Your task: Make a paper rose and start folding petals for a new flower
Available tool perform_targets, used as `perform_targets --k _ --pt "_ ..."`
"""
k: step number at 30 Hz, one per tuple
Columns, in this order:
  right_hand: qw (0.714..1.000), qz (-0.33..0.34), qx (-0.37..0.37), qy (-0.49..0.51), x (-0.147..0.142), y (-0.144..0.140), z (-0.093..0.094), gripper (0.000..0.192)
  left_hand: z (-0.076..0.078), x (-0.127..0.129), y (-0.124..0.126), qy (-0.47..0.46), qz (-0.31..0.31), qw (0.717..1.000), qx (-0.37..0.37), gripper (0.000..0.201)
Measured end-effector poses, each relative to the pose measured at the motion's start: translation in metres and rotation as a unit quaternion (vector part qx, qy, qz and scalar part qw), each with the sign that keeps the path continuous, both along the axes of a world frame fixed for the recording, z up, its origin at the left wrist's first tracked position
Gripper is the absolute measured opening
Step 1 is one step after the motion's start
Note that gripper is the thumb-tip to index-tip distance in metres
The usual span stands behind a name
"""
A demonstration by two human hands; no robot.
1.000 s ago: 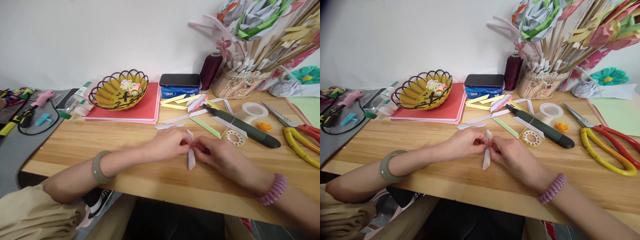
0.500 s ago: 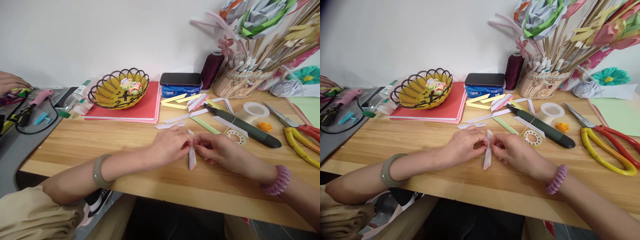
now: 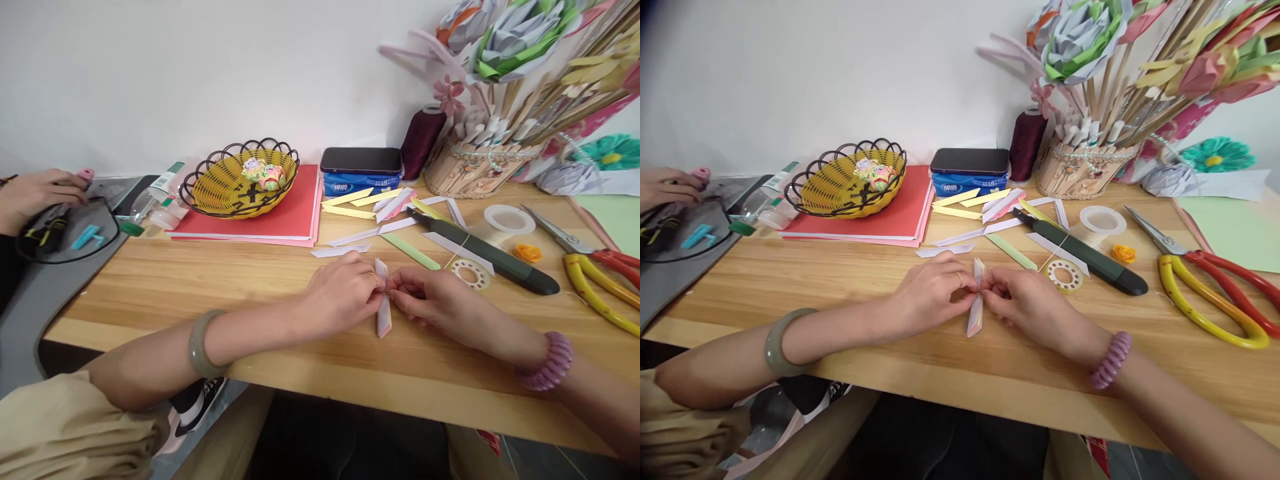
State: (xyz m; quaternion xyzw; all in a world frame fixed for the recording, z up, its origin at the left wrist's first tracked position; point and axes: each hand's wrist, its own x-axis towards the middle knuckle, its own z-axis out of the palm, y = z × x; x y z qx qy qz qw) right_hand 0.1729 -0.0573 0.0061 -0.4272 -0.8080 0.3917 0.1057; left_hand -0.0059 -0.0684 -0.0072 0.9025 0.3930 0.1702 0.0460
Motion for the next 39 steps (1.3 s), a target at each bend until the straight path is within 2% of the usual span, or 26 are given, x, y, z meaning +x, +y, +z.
perform_targets --k 6,16,20,26,39 --pt "0.997 -0.009 0.072 -0.023 0.004 -0.001 -0.007 0.018 -0.002 0.003 -0.006 0.005 0.004 0.995 0.096 0.019" --pt "0.991 -0.009 0.129 -0.042 0.006 -0.015 -0.003 0.015 -0.006 0.003 -0.012 -0.017 0.043 0.995 0.09 0.015" --pt "0.98 -0.024 0.183 -0.072 0.005 -0.02 -0.004 0.014 -0.007 0.006 -0.014 -0.006 0.064 0.994 0.092 0.012" --pt "0.956 -0.029 0.277 -0.092 0.004 -0.028 -0.009 0.017 -0.01 0.009 -0.015 -0.028 0.046 0.983 0.176 0.012" --pt "0.958 -0.008 0.262 -0.119 0.018 -0.029 -0.017 0.02 -0.011 0.008 -0.014 -0.014 0.039 0.982 0.184 0.01"
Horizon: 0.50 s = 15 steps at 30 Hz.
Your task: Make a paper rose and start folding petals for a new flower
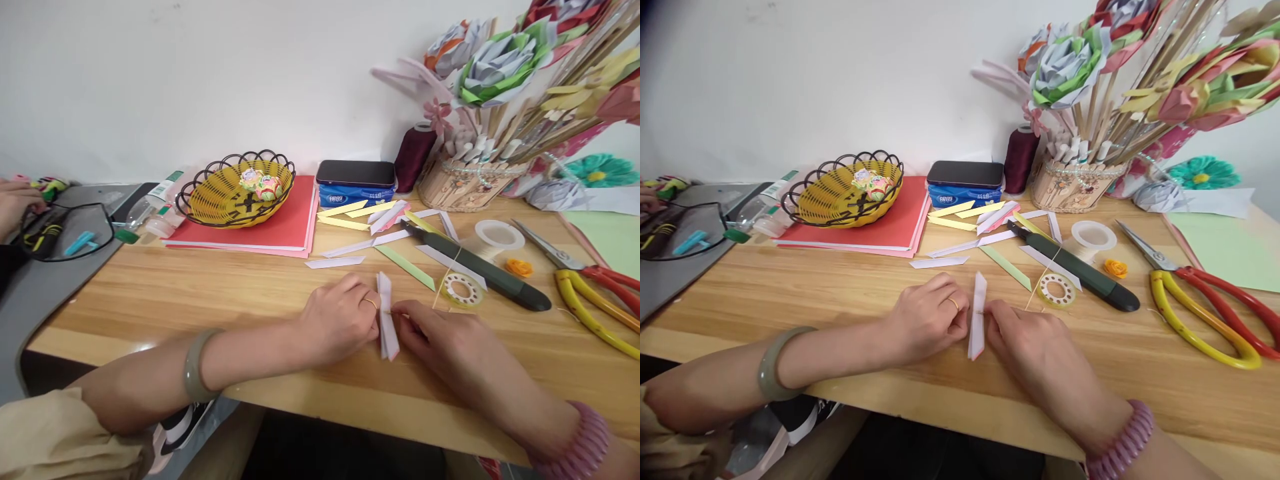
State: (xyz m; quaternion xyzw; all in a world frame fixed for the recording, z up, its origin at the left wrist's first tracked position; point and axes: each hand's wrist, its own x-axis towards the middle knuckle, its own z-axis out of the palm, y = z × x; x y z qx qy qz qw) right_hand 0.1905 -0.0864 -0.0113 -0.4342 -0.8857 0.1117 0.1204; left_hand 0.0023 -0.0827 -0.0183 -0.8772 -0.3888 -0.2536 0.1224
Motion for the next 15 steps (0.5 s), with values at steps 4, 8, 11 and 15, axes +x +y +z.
perform_targets --k 4,8,11,15 --pt "1.0 -0.005 -0.007 0.01 0.003 0.0 0.001 0.02 0.003 -0.001 0.0 -0.002 0.003 0.999 -0.035 0.01" --pt "1.0 -0.01 -0.009 0.014 0.001 -0.003 0.004 0.02 0.011 0.0 -0.001 -0.025 0.015 0.99 -0.138 0.013" --pt "1.0 -0.015 0.001 0.012 -0.001 -0.003 0.006 0.02 0.017 0.002 0.0 -0.012 -0.018 0.985 -0.174 0.018" --pt "1.0 -0.01 0.013 0.024 -0.001 -0.003 0.006 0.022 0.019 0.002 0.003 0.007 -0.035 0.987 -0.156 0.024"
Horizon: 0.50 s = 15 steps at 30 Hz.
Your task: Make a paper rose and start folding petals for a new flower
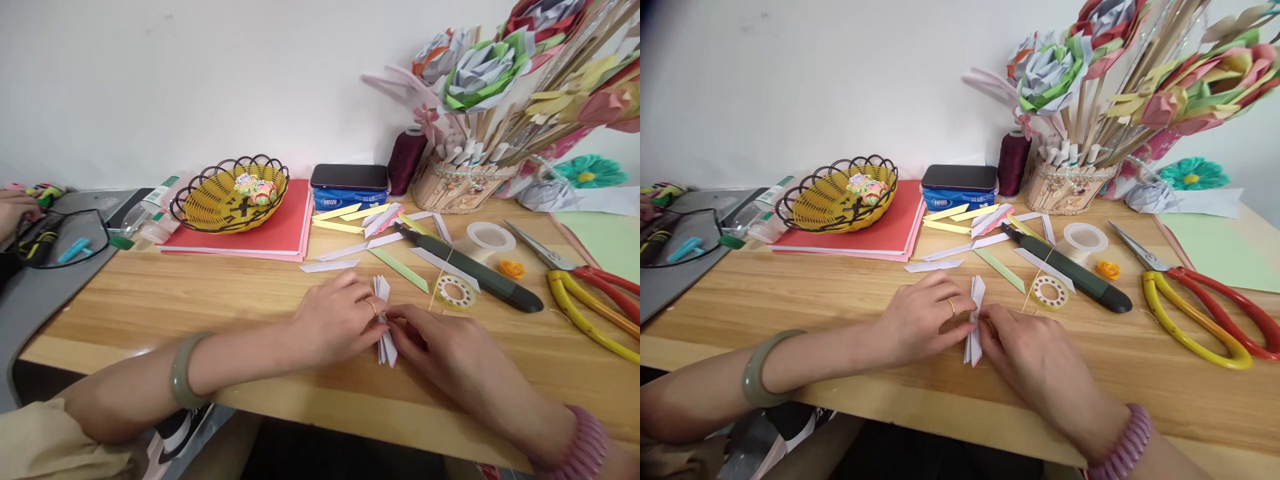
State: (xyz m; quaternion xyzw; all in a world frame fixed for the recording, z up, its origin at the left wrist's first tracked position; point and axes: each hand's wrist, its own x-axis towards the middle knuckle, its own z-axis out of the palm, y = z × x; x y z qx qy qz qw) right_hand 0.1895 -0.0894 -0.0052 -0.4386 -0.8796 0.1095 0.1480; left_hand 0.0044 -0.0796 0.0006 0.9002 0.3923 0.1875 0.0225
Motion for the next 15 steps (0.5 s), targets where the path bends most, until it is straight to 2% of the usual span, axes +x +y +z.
perform_targets --k 5,10,15 --pt "1.0 0.008 -0.008 0.008 -0.001 0.001 0.002 0.022 -0.004 -0.002 0.002 0.034 -0.019 0.998 0.059 0.024" --pt "1.0 0.017 -0.02 0.01 -0.001 0.001 0.001 0.022 -0.009 -0.004 0.003 0.049 -0.037 0.991 0.121 0.015" --pt "0.999 0.039 -0.023 0.0 0.002 0.002 -0.003 0.017 -0.011 -0.001 0.006 0.091 -0.043 0.985 0.14 0.021"
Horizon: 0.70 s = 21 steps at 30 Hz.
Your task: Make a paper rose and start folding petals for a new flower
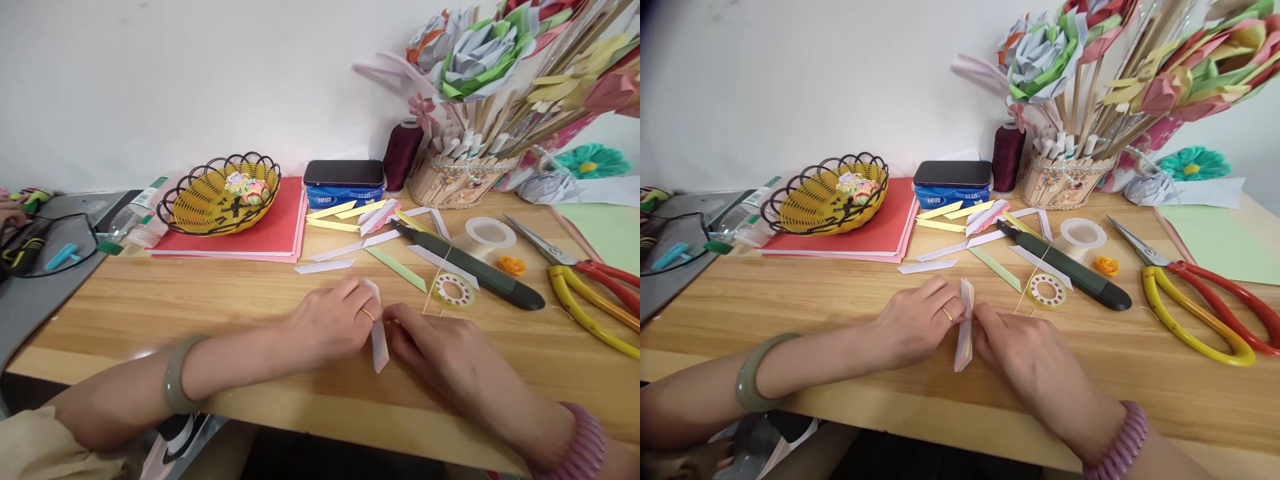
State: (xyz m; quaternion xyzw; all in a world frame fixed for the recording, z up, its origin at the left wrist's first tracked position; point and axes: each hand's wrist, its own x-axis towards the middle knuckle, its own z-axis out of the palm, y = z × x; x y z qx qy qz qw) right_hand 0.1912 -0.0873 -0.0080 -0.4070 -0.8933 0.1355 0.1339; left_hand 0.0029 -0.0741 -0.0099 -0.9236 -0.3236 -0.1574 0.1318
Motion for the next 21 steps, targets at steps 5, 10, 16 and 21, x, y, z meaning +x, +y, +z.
perform_targets --k 5,10,16,21 --pt "0.999 0.04 0.008 -0.015 0.0 0.002 -0.001 0.016 -0.001 0.005 0.001 0.008 -0.02 0.999 -0.032 0.019" --pt "0.999 0.042 -0.007 -0.006 0.0 0.003 -0.001 0.016 -0.005 0.007 0.002 -0.011 -0.005 0.997 -0.07 0.019" --pt "0.999 -0.01 -0.047 0.024 0.002 0.001 0.002 0.016 0.003 -0.008 0.006 -0.069 0.1 0.981 -0.152 0.018" --pt "0.995 -0.066 -0.055 0.056 -0.002 0.003 0.004 0.012 0.019 -0.005 -0.002 -0.219 0.128 0.898 -0.361 0.011"
